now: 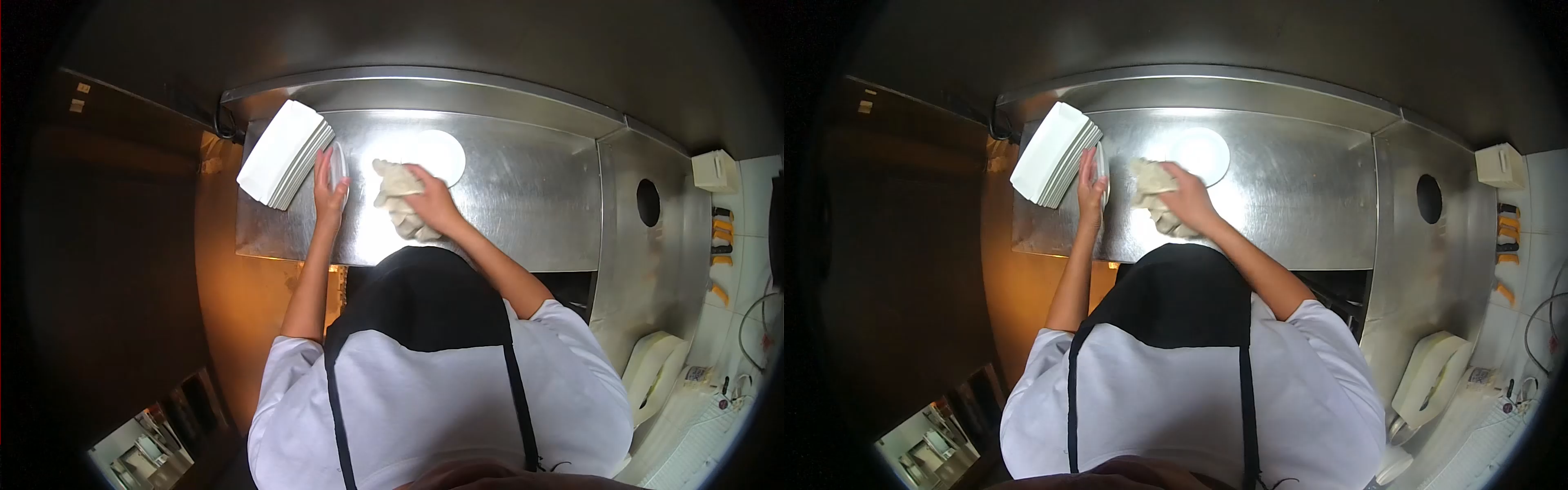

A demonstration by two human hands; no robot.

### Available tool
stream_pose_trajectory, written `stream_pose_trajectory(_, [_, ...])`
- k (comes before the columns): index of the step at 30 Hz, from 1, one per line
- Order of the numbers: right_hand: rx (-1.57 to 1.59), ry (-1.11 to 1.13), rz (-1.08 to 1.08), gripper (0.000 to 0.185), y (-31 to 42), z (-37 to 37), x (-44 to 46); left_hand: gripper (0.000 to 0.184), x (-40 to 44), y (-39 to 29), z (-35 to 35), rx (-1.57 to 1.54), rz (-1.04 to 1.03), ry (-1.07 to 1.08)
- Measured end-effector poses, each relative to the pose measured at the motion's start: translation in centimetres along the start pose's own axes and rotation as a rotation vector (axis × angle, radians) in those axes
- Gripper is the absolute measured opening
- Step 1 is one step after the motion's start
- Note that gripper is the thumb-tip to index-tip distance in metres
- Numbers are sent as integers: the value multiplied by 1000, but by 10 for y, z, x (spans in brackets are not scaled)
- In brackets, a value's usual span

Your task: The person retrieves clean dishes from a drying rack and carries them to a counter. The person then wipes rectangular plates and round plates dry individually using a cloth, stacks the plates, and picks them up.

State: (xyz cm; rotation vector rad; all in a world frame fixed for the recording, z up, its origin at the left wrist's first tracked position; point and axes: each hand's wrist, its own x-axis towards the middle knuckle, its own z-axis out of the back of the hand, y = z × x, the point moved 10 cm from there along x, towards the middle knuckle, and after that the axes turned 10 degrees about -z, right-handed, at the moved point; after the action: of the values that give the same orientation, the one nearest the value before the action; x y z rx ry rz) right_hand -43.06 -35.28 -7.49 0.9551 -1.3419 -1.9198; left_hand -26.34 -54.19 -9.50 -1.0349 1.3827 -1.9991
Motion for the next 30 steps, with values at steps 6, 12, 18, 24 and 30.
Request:
stream_pose_trajectory(6, [-329, -420, 22, 50, -1, 92, 23, 97, -14, -26, -34, 838, -208, 393])
stream_pose_trajectory(12, [-606, -383, 157, 56, 3, 92, 54, 94, -17, -7, -47, 931, -197, 550])
stream_pose_trajectory(18, [-877, -275, 333, 64, -12, 53, 57, 118, -14, -38, -87, 921, -301, 543])
stream_pose_trajectory(24, [-907, -305, 368, 60, -23, 32, 52, 125, -6, -12, -163, 639, -285, 467])
stream_pose_trajectory(30, [-672, -63, 272, 44, -23, 20, 43, 124, -5, -11, -164, 660, -313, 424])
